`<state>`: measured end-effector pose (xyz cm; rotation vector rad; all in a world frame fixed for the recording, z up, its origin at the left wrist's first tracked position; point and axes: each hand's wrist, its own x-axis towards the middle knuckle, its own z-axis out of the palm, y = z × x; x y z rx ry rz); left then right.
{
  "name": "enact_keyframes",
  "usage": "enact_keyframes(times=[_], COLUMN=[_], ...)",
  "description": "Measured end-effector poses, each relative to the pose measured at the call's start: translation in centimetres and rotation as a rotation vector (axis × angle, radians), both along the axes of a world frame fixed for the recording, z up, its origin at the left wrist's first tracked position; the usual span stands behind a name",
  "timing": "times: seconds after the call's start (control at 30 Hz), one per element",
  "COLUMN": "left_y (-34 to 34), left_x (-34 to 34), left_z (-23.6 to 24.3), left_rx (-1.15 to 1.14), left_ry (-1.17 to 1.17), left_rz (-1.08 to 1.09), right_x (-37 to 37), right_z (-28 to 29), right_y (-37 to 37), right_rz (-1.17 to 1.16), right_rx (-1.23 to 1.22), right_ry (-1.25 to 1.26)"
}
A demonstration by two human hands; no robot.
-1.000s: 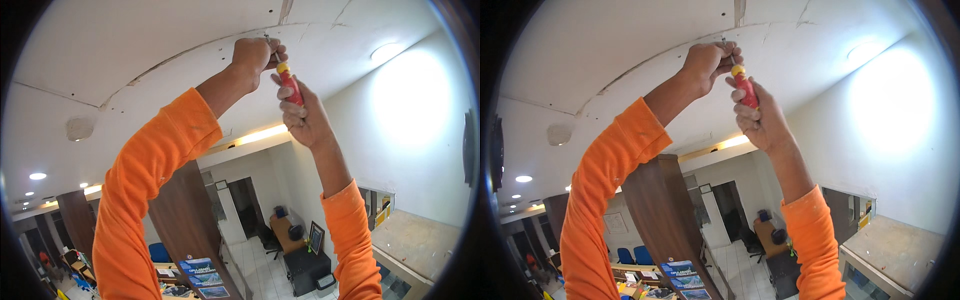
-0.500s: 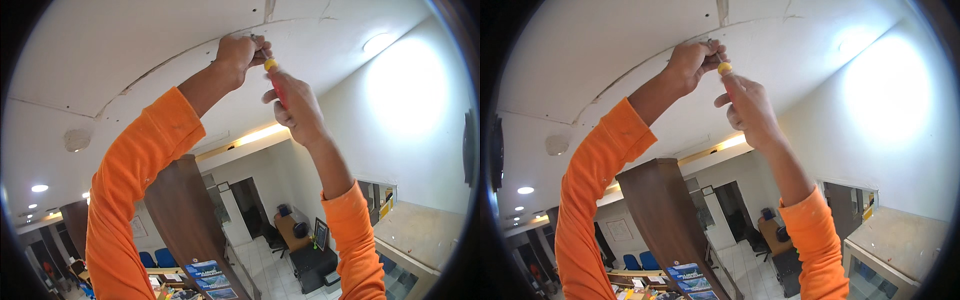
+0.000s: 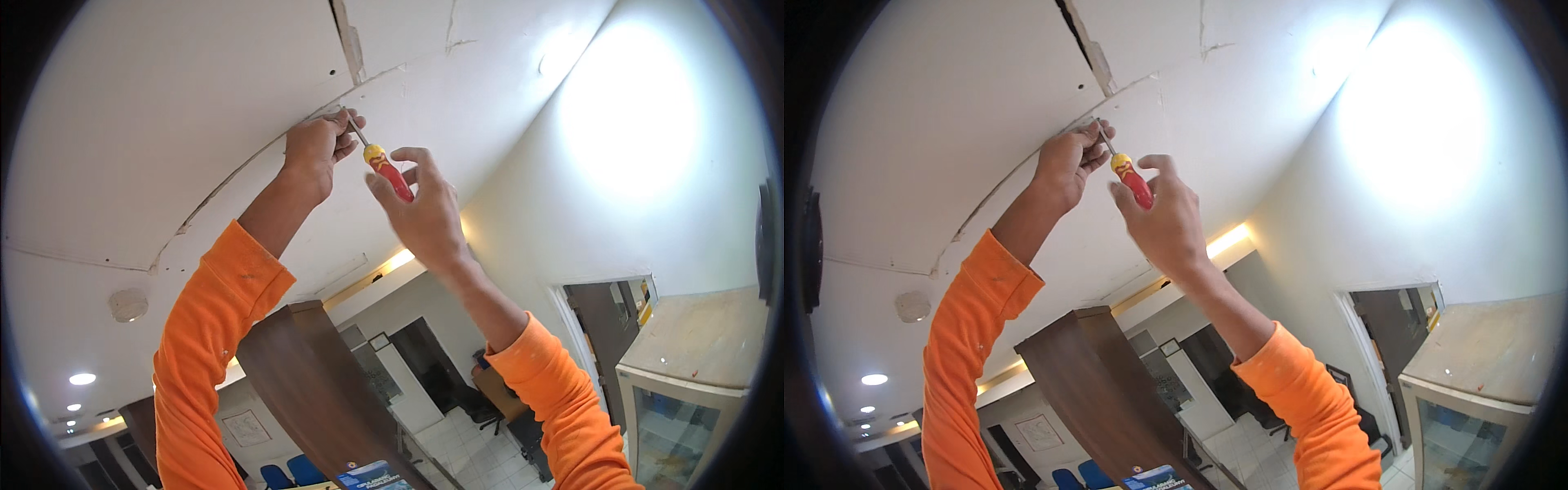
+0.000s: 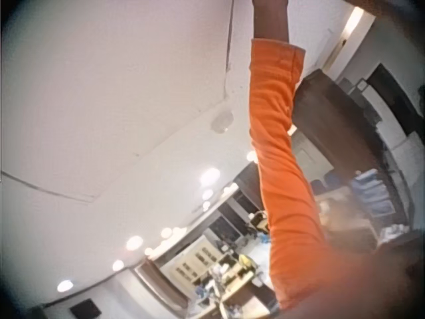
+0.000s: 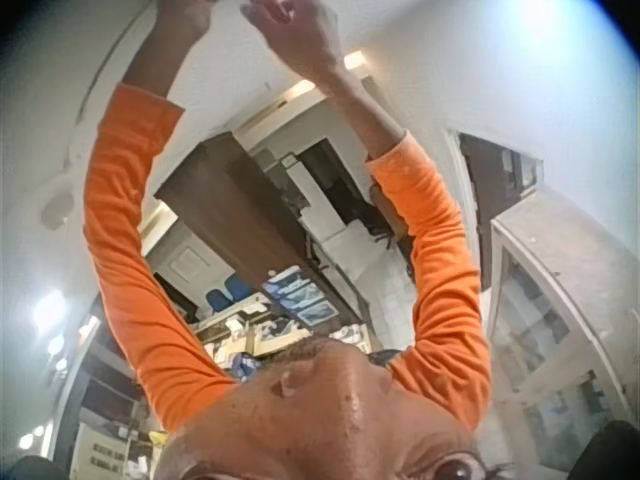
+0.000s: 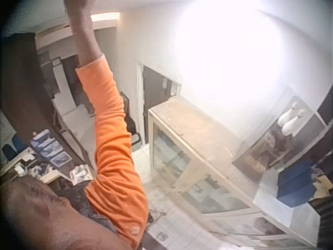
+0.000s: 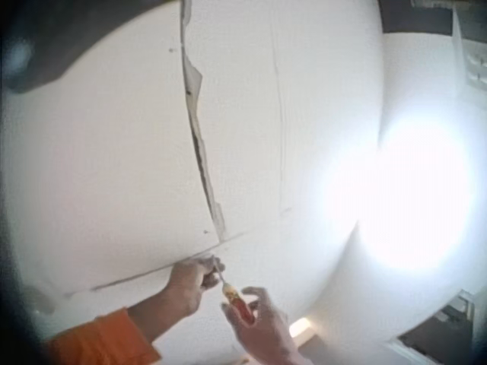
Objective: The person climbs a stepladder in an office and uses a screwdriver to pry and remove a section of the ceiling panel. They work on the seam between panels, lifting and detaching the panel from its mounting.
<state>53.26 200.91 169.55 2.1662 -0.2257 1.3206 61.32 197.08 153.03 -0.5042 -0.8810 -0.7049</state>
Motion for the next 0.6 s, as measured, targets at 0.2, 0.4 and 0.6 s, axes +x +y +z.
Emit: enact_keyframes(times=[0.2,0.4,0.6], left_y=[-0.1,0.2,-0.2], left_x=[0.2,0.4,0.5], left_z=[0.3,0.6,-0.2], left_rx=[-0.008,0.034,0.008], left_ry=[0.007,0.011,0.018], left_rz=[-0.044,0.023,-0.093], right_x=[1.7,3.2,2.5], right_z=[1.2,-0.1,0.7], right_y=[-0.3,1.0,0.5], right_rz=[0.073,-0.070,0.832], right_rx=[-0.094,-0.053,-0.164], right_ry=[-0.070,-0.072,-0.082])
